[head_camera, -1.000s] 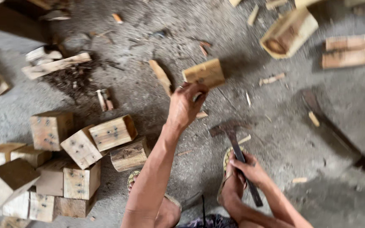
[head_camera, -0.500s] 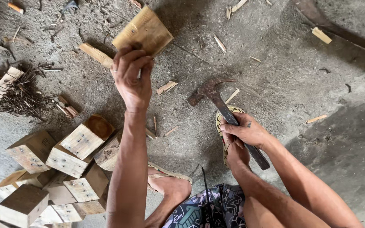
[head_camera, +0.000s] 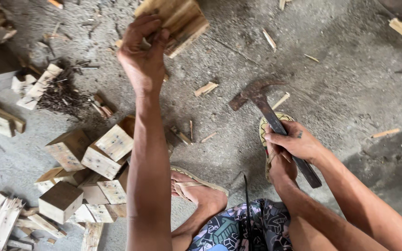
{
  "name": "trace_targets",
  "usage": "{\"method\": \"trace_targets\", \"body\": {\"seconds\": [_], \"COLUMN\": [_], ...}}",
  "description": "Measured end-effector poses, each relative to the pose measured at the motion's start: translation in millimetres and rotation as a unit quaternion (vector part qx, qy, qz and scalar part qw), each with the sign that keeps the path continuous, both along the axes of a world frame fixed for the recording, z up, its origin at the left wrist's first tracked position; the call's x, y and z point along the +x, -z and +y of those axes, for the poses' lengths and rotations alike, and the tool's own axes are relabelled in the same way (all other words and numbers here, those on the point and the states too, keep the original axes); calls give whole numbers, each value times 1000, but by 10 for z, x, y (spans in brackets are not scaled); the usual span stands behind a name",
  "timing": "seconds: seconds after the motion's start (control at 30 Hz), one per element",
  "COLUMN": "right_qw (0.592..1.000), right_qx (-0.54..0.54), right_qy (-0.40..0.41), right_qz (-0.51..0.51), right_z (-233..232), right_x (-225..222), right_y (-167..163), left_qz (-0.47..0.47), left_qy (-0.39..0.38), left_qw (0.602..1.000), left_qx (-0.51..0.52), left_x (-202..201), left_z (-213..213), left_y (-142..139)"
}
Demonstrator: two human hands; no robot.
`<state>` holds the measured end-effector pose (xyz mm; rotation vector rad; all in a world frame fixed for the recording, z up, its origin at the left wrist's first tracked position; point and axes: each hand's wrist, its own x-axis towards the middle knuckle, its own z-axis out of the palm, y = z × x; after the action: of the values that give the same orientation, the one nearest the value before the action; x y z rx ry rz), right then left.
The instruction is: The person repeatedly strikes small wooden blocks with a hammer to split them into smaller pieces. The person holds each block with one hand and swings the hammer with the other, then discards the split pieces onto the floor.
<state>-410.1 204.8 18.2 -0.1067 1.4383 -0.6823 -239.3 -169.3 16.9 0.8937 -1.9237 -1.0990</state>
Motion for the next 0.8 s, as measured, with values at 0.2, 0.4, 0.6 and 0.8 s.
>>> {"method": "trace_targets", "body": {"seconds": [0.2,0.4,0.6,0.8], "right_qw": [1000,999,998,999], "right_qx": [11,38,54,46], "right_qy": [-7,-14,-14,-25], "right_qz": [-17,9,1,15], "right_z": [-77,-27,32,33], "right_x": [-43,-71,-88,-80], "right_y": [-40,96,165,152], "left_qz": [-33,7,-22,-45], "left_qy": [-36,-36,-26,-11], "left_qw": [999,999,998,999], "left_qx": [-5,18,-44,-16], "left_x": [-72,-106,-100,-113], "left_z": [-102,-125,-201,-358], "left_y": [67,144,208,188]}}
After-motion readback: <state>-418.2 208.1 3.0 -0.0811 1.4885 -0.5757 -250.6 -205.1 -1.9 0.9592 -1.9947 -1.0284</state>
